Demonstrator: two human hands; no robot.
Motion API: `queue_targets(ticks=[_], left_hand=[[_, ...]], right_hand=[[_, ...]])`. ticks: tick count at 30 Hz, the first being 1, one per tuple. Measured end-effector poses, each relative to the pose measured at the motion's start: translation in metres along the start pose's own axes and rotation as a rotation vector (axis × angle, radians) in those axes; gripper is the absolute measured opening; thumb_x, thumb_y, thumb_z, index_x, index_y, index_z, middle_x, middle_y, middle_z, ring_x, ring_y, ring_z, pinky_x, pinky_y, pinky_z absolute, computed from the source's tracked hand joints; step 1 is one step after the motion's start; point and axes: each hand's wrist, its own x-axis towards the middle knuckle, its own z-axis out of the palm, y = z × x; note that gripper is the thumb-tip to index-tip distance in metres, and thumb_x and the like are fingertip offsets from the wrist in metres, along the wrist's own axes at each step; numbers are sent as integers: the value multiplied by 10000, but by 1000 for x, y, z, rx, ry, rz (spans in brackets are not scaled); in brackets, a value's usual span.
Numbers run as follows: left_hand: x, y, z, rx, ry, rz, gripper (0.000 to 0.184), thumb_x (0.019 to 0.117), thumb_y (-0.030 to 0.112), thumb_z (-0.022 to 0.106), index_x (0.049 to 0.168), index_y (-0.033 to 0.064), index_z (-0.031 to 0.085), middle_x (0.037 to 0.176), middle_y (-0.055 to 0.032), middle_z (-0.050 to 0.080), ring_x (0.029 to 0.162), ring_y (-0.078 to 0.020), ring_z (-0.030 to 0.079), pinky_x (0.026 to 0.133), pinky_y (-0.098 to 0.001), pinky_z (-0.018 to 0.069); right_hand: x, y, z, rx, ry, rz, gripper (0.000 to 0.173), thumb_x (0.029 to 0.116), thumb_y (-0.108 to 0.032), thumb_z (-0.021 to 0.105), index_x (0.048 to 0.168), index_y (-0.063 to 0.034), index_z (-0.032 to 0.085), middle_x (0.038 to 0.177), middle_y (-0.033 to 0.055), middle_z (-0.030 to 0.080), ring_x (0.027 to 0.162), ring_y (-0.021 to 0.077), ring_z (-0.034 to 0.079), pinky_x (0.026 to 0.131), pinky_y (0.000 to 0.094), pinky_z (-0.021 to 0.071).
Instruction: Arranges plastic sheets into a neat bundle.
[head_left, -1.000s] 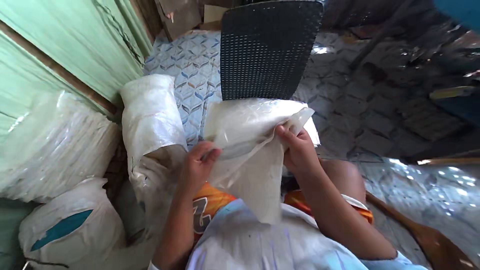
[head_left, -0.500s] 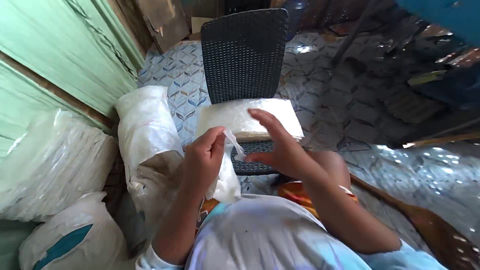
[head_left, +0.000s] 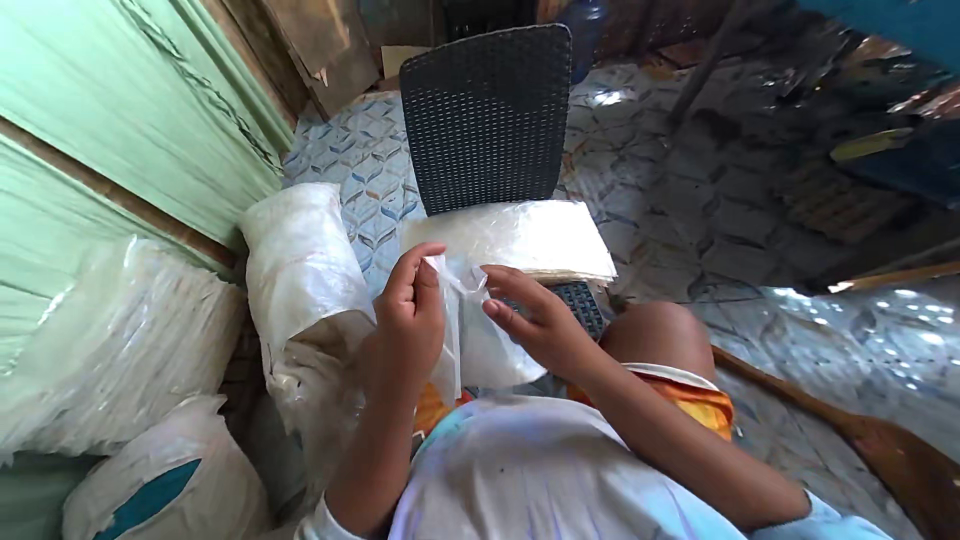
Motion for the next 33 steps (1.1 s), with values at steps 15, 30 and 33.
queue_targets(ticks=[15, 30, 33], left_hand=[[-32, -7, 26, 375, -384, 227, 264, 1047, 233, 538, 1104, 76, 742, 794, -52, 725, 627, -154, 673, 570, -331, 560], [29, -1, -19, 626, -420, 351, 353, 1036, 452, 539, 1112, 202, 776, 1207, -42, 712, 1171, -303, 632, 985, -584, 462], [36, 16, 0, 594, -436, 363, 296, 1023, 385, 574, 1131, 172, 749, 1103, -31, 734, 1067, -249, 677, 917, -503, 527]], right_hand=[[29, 40, -17, -435, 566, 98, 377, 1101, -260, 446, 865, 0, 582, 676, 56, 481, 553, 130, 465, 517, 291, 410], [51, -10, -102, -506, -176, -360, 148, 946, -249, 689, 916, -138, 782, 901, -45, 737, 933, 107, 681, 976, 403, 517], [57, -18, -63, -23, -79, -221, 193, 860, -170, 795, 965, -50, 687, 933, 15, 697, 872, 81, 671, 781, 257, 588]])
